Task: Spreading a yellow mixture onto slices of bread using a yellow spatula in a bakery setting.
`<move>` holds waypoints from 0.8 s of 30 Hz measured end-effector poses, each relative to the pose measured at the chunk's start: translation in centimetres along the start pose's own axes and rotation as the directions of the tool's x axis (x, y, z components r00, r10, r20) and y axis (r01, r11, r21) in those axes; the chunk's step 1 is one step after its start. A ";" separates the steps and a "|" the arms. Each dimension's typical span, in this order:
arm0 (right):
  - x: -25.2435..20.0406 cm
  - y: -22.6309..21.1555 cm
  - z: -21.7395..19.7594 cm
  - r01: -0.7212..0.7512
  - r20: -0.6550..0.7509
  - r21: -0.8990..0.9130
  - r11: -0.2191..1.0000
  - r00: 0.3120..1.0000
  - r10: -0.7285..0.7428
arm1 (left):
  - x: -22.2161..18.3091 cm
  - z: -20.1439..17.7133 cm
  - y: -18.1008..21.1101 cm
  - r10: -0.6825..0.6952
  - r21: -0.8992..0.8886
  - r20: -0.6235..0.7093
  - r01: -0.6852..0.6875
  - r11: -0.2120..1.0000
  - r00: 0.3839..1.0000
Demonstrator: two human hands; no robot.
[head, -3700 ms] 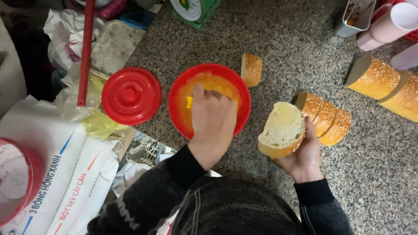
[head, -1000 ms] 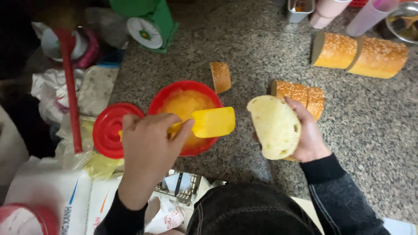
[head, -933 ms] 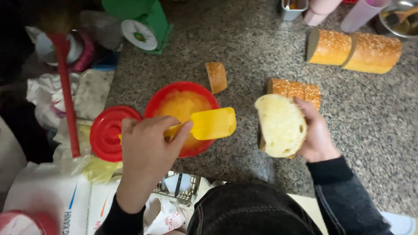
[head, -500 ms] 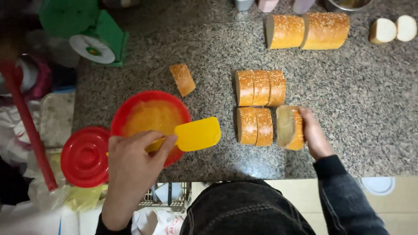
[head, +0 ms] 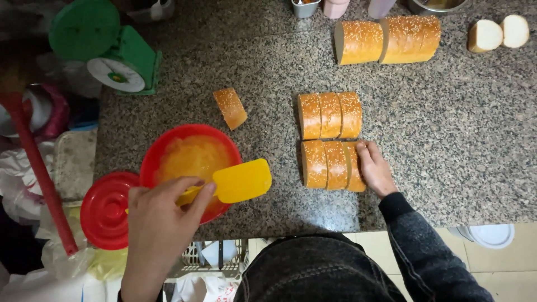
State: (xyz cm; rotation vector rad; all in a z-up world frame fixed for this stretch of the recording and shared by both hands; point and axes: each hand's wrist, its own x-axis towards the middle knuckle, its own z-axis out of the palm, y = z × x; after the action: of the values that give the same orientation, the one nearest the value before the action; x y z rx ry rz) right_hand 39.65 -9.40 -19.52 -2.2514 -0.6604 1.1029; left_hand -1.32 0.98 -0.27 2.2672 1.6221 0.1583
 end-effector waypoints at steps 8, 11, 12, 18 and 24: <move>3.9 2.8 0.0 0.286 -0.296 0.003 0.958 0.915 -0.272 | 0.1 0.3 0.2 0.009 -0.035 0.036 -0.008 0.999 0.999; 5.3 1.1 -1.1 0.454 -0.403 0.011 0.891 0.817 -0.411 | 0.4 0.6 -0.1 0.042 -0.041 -0.016 -0.043 0.998 0.999; 5.8 0.2 -1.6 0.499 -0.438 0.040 0.866 0.787 -0.434 | 0.6 0.6 -0.2 0.049 -0.038 -0.039 -0.051 0.998 0.998; 12.1 -7.4 -2.9 0.525 -0.407 -0.098 0.845 0.754 -0.516 | 2.0 1.4 -0.4 -0.035 -0.027 -0.035 0.034 0.999 0.999; 22.5 -11.6 -2.5 0.316 -0.357 -0.173 0.933 0.863 -0.358 | 2.8 4.7 -2.9 0.045 0.017 -0.295 -0.042 0.999 0.954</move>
State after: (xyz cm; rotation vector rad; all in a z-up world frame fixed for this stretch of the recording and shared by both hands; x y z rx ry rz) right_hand 51.82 12.74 -23.02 -2.2366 -0.9180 0.4454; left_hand -1.67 3.43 -5.92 2.3784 1.7166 0.5247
